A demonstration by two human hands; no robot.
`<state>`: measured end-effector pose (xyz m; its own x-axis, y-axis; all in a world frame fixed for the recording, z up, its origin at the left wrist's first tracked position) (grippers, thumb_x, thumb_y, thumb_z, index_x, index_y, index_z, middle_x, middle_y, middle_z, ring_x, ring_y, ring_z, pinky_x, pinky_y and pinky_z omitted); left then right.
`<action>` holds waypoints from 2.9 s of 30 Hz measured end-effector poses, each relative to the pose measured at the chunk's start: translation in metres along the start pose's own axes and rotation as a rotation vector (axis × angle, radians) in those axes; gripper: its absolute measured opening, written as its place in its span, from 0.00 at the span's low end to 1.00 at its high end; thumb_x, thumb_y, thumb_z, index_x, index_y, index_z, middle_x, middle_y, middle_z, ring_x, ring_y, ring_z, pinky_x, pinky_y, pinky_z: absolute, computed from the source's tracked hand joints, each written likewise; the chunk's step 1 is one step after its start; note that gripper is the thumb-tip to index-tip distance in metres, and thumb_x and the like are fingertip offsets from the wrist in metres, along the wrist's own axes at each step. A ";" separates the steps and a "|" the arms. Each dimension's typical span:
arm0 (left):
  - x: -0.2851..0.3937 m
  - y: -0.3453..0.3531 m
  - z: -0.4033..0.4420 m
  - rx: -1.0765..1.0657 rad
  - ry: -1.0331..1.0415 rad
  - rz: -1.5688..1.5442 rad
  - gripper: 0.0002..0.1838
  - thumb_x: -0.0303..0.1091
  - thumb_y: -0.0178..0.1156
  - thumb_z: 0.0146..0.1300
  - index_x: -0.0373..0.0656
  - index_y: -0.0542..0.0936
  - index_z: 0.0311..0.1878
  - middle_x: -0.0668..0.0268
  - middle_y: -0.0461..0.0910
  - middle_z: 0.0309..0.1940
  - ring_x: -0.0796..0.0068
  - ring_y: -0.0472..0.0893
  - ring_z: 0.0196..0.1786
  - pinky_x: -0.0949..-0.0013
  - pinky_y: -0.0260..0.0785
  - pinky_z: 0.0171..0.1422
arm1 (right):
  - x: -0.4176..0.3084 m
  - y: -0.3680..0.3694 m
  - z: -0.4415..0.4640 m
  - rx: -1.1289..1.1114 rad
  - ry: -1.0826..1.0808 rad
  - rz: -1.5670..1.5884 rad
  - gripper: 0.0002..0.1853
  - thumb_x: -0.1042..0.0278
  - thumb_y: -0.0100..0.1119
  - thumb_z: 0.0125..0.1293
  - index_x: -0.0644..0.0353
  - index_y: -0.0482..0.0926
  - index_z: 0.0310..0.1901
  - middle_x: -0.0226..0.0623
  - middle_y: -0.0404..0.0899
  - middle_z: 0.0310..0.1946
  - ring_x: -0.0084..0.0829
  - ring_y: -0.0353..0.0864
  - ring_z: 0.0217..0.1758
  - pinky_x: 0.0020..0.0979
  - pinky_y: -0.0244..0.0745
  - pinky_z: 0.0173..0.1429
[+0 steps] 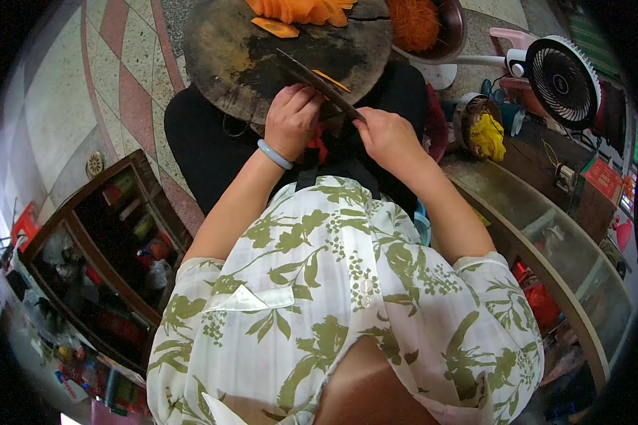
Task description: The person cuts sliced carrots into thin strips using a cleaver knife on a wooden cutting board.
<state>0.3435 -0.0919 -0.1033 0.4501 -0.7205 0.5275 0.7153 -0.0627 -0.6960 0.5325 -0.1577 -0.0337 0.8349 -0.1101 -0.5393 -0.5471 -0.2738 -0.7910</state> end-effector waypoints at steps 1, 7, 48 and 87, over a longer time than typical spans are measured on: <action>0.000 -0.001 0.000 -0.005 0.002 0.002 0.15 0.24 0.63 0.51 0.40 0.84 0.44 0.61 0.83 0.45 0.57 0.82 0.53 0.58 0.75 0.59 | 0.000 -0.001 0.002 -0.011 -0.003 -0.008 0.10 0.66 0.59 0.69 0.62 0.81 0.45 0.53 0.83 0.34 0.55 0.83 0.39 0.50 0.78 0.44; 0.002 -0.001 0.003 0.022 -0.003 0.005 0.14 0.25 0.63 0.51 0.40 0.83 0.44 0.61 0.83 0.44 0.57 0.82 0.53 0.58 0.75 0.59 | 0.003 0.000 0.012 -0.056 -0.001 -0.026 0.10 0.65 0.59 0.69 0.63 0.81 0.45 0.54 0.83 0.34 0.55 0.84 0.40 0.51 0.77 0.44; -0.022 -0.011 0.057 0.112 -1.221 -1.851 0.03 0.30 0.59 0.68 0.43 0.79 0.40 0.70 0.83 0.38 0.75 0.84 0.41 0.67 0.79 0.51 | 0.014 -0.007 0.034 -0.217 0.358 1.372 0.08 0.66 0.62 0.71 0.61 0.77 0.44 0.28 0.75 0.23 0.18 0.68 0.17 0.21 0.65 0.19; -0.024 0.025 0.113 -0.547 -0.550 0.179 0.20 0.41 0.65 0.62 0.34 0.80 0.49 0.47 0.84 0.40 0.50 0.84 0.46 0.55 0.76 0.51 | 0.072 -0.009 0.026 -0.035 0.395 1.346 0.09 0.64 0.62 0.72 0.62 0.77 0.43 0.28 0.75 0.23 0.18 0.70 0.18 0.22 0.66 0.21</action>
<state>0.4111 0.0018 -0.0781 0.8347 -0.3161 0.4509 0.3077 -0.4113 -0.8580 0.5958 -0.1379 -0.0729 -0.3568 -0.5601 -0.7477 -0.9339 0.2323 0.2716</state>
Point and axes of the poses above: each hand's wrist, its own z-axis towards the middle knuckle, its own y-axis out of the palm, x = y × z, the point moved 1 cm from there along z, towards the middle knuckle
